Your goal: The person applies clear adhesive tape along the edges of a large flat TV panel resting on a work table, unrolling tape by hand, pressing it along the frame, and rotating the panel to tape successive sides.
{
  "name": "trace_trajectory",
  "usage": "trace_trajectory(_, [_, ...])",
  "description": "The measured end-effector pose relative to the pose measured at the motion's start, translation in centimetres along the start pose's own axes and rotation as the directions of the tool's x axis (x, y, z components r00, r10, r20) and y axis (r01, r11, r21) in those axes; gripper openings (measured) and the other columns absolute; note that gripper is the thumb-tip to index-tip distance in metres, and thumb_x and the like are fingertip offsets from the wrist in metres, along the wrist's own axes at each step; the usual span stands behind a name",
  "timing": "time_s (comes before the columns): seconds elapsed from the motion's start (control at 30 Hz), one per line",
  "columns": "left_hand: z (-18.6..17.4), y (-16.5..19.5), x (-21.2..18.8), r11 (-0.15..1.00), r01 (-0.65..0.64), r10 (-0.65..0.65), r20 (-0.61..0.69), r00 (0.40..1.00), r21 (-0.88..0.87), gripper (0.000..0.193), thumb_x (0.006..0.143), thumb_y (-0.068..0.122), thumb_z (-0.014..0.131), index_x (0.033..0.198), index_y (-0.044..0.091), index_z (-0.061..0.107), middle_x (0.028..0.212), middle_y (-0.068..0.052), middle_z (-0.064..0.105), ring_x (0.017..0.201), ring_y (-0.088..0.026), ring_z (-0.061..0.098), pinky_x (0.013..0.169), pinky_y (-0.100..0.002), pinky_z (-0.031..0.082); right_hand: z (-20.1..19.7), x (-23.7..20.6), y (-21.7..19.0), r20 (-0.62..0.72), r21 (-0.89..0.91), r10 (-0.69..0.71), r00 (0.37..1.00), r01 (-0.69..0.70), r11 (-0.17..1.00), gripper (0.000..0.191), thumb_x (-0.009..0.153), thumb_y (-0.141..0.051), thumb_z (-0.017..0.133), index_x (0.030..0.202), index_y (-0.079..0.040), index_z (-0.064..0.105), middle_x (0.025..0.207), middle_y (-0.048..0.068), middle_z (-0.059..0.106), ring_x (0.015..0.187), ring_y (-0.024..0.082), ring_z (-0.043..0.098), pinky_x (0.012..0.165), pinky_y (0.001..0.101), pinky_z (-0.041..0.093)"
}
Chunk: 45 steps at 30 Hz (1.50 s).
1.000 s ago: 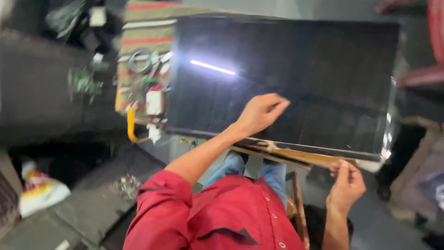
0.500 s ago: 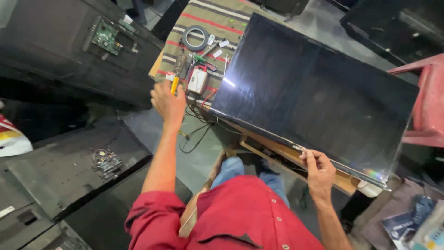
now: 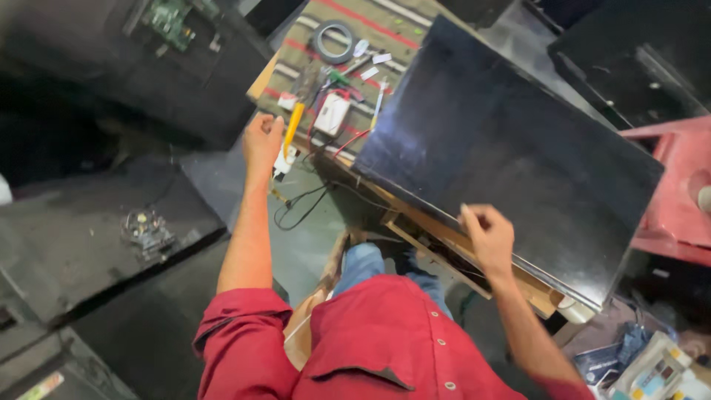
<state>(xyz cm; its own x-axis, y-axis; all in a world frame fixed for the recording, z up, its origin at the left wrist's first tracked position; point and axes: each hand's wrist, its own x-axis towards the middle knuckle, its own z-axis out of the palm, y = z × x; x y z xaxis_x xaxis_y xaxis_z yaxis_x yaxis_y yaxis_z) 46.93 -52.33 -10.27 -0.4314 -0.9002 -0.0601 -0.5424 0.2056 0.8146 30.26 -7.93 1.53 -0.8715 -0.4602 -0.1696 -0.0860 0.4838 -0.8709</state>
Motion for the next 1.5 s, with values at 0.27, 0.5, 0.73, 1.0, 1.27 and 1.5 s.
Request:
trace_trajectory(0.27, [-5.7, -7.9, -7.6, 0.92, 0.095, -0.136, -0.083, 0.987, -0.38, 0.029, 0.102, 0.024, 0.066, 0.117, 0.0, 0.07, 0.104, -0.005, 0.073, 0.095, -0.01, 0.066, 0.086, -0.027, 0.054, 15.0, 22.7, -6.1, 0.204, -0.116, -0.297, 0.933, 0.324, 0.939, 0.022, 0.092, -0.023, 0.079, 0.096, -0.002, 0.075, 0.077, 0.009, 0.072, 0.066, 0.01, 0.063, 0.06, 0.0286, 0.05])
trace_trajectory(0.5, [-4.1, -14.4, -19.8, 0.851, 0.41, -0.438, -0.015, 0.899, -0.328, 0.026, 0.101, 0.024, 0.066, 0.104, -0.001, 0.074, 0.084, -0.004, 0.069, 0.077, -0.01, 0.061, 0.071, -0.027, 0.05, 26.3, 38.2, -6.0, 0.256, -0.41, -0.38, 0.889, 0.456, 0.79, 0.024, 0.083, -0.023, 0.08, 0.093, -0.001, 0.077, 0.089, 0.022, 0.073, 0.084, 0.038, 0.071, 0.077, 0.0467, 0.055])
trace_trajectory(0.73, [1.0, -13.6, -22.9, 0.73, 0.551, -0.542, 0.148, 0.827, -0.405, 0.025, 0.093, 0.018, 0.07, 0.11, 0.001, 0.076, 0.089, -0.006, 0.078, 0.077, -0.011, 0.07, 0.07, -0.028, 0.058, 30.3, 41.9, -6.0, 0.251, -0.528, -0.276, 0.928, 0.37, 0.764, 0.034, 0.077, -0.028, 0.086, 0.097, -0.003, 0.077, 0.095, 0.025, 0.072, 0.092, 0.042, 0.069, 0.085, 0.0498, 0.054])
trace_trajectory(1.0, [7.7, -8.4, -21.7, 0.605, 0.624, -0.413, 0.475, 0.777, -0.495, 0.028, 0.093, 0.016, 0.073, 0.117, 0.001, 0.075, 0.08, -0.002, 0.07, 0.067, -0.009, 0.058, 0.06, -0.024, 0.047, 31.6, 42.5, -5.2, 0.042, -0.442, -0.455, 0.89, 0.425, 0.79, 0.026, 0.066, -0.023, 0.086, 0.077, -0.004, 0.071, 0.082, 0.022, 0.067, 0.081, 0.043, 0.064, 0.071, 0.0511, 0.053])
trace_trajectory(1.27, [12.9, -1.6, -25.8, 0.74, 0.543, -0.105, 0.731, 0.675, -0.396, 0.033, 0.093, 0.018, 0.075, 0.123, 0.003, 0.073, 0.099, 0.001, 0.068, 0.072, -0.006, 0.061, 0.064, -0.022, 0.052, 20.1, 38.1, -7.7, -0.022, -0.091, -0.447, 0.894, 0.444, 0.891, 0.016, 0.08, -0.018, 0.075, 0.082, -0.005, 0.067, 0.074, 0.013, 0.071, 0.068, 0.023, 0.07, 0.066, 0.0375, 0.055])
trace_trajectory(1.5, [20.7, 4.4, -36.8, 0.774, 0.618, 0.02, 0.981, 0.195, -0.139, 0.04, 0.094, 0.024, 0.07, 0.128, 0.003, 0.065, 0.098, -0.001, 0.075, 0.075, -0.008, 0.068, 0.057, -0.023, 0.049, -7.1, 20.2, -2.5, -0.04, 0.287, -0.319, 0.947, 0.316, 0.904, 0.009, 0.096, -0.005, 0.067, 0.103, -0.003, 0.062, 0.088, 0.002, 0.069, 0.077, 0.008, 0.068, 0.063, 0.0255, 0.057])
